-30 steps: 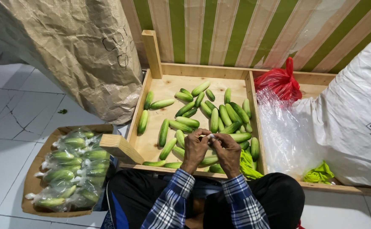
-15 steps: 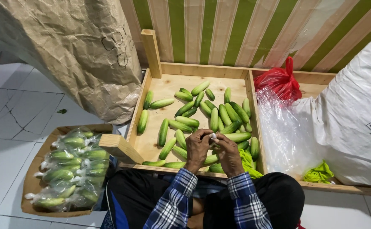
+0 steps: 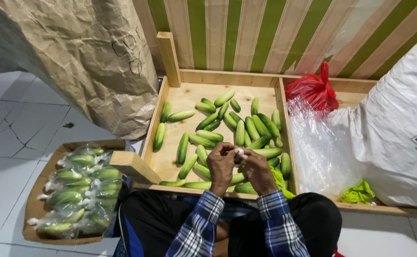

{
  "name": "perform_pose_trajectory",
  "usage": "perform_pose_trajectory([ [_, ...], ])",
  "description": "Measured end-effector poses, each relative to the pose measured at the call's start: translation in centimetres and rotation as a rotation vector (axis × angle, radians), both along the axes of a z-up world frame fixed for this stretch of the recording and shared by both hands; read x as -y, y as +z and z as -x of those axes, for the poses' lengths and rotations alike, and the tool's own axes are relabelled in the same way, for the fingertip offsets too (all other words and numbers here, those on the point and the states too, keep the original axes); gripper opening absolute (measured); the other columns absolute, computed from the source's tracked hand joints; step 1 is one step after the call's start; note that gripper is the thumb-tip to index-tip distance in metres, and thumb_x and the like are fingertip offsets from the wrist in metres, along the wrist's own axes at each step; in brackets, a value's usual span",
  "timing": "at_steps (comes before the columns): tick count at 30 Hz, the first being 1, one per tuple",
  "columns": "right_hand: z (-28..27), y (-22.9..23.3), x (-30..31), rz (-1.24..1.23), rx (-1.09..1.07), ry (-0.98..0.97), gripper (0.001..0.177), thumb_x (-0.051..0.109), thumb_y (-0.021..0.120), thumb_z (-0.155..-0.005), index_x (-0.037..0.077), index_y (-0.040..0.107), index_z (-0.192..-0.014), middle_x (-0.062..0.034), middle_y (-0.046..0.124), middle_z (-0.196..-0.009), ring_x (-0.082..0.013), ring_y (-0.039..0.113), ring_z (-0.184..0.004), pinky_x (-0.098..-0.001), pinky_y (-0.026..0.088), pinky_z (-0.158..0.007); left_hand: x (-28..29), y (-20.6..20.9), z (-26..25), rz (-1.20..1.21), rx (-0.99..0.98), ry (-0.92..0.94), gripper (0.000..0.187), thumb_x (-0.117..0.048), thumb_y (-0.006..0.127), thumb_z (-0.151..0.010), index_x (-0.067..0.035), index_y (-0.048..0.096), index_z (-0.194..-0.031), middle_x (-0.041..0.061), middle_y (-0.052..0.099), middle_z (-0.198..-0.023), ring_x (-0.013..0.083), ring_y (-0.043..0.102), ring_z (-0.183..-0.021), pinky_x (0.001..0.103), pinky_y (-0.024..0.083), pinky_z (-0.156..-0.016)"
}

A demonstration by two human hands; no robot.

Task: Wrapping individual cucumbers in plastic film and packing them into a cardboard box

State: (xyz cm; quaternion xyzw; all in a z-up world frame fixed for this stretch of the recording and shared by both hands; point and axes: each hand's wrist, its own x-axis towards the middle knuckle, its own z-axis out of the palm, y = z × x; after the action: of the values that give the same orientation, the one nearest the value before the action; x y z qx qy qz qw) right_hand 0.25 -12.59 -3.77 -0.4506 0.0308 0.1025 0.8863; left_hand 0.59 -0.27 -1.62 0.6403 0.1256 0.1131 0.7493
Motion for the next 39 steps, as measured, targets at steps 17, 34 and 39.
perform_pose_trajectory([
  [17,1.2,5.5,-1.8,-0.005,0.146,-0.068,0.019,0.007,0.066,-0.095,-0.005,0.072,-0.109,-0.0171,0.059,-0.147,-0.0195,0.068,-0.104,-0.0332,0.054,-0.092,-1.2,3.6,1.5,-0.172,0.224,-0.026,0.007,-0.008,0.076,-0.088,-0.011,0.079,-0.093,0.005,0.076,-0.082,0.0134,0.074,-0.076,0.026,0.062,-0.065],
  [34,0.4,4.0,-3.5,0.181,0.058,-0.219,0.022,0.012,0.069,-0.098,0.001,0.075,-0.116,-0.0058,0.074,-0.098,-0.0121,0.067,-0.086,-0.032,0.057,-0.081,0.6,2.4,1.6,-0.661,0.604,0.343,0.009,-0.013,0.07,-0.098,-0.008,0.077,-0.095,0.006,0.078,-0.095,0.0239,0.077,-0.086,0.03,0.063,-0.073],
  [39,0.8,5.1,-4.1,0.215,0.086,-0.244,0.019,0.013,0.069,-0.098,0.003,0.076,-0.113,-0.0036,0.074,-0.094,-0.0094,0.066,-0.083,-0.031,0.058,-0.082,0.8,3.5,1.7,-0.756,0.608,0.451,0.008,-0.016,0.067,-0.1,-0.013,0.074,-0.096,0.001,0.076,-0.092,0.0193,0.077,-0.082,0.028,0.063,-0.069],
])
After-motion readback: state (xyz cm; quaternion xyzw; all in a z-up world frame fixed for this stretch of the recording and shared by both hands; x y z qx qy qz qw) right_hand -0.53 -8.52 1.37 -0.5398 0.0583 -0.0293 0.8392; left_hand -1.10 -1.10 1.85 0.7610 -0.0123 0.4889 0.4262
